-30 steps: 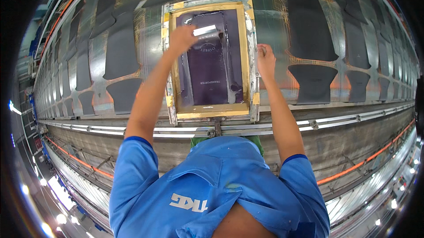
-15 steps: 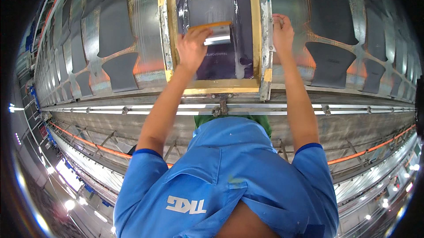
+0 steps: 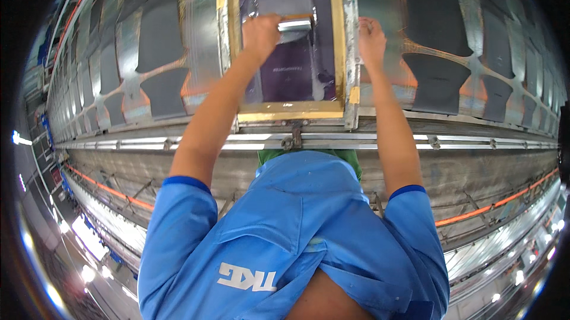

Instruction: The person uses a squeegee to spread purple ink across a screen-printing frame placed over a dark mat. They repeatedly pull the squeegee across the screen to evenly distribute the ink, then lift the frame to reveal the printed mat underneath.

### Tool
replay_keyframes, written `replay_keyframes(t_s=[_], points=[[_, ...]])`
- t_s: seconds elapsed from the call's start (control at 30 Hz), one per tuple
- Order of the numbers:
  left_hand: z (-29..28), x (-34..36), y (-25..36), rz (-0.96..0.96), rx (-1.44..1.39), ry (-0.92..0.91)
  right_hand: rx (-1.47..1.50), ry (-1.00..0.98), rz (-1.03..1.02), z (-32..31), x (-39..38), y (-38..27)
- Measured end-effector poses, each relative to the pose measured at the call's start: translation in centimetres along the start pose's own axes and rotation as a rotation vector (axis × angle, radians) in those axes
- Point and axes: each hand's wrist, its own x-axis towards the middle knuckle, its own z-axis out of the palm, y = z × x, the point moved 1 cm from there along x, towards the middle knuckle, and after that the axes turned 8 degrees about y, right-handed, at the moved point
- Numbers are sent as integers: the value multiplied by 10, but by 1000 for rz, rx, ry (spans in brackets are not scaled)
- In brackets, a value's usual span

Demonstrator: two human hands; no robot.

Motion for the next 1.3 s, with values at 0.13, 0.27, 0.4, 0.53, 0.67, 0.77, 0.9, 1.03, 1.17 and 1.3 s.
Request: replay_keyframes(t_s=[0.13, 0.27, 0.4, 0.53, 0.67, 0.77, 0.9, 1.03, 1.17, 1.3], points=[[-2, -121, 33, 30, -140, 91, 12, -11, -20, -4, 4, 3], [-17, -178, 55, 77, -248, 195, 18, 16, -37, -1, 17, 8], [-20, -142, 32, 32, -235, 161, 8, -15, 32, -5, 2, 3], [0, -4, -22, -55, -150, 127, -5, 4, 18, -4, 2, -3], [6, 123, -82, 25, 31, -86, 9, 0, -8, -5, -2, -17], [6, 156, -71, 51, 45, -93, 25, 9, 26, -5, -5, -18], [-2, 147, -45, -51, 118, -118, -7, -16, 67, -8, 6, -20], [1, 58, -23, -15, 12, -65, -33, 6, 34, -3, -1, -10], [2, -54, 13, 14, -101, -21, -44, 14, -28, -1, 4, 14], [1, -133, 91, 42, -176, 45, -32, 28, -127, -30, 55, 47]])
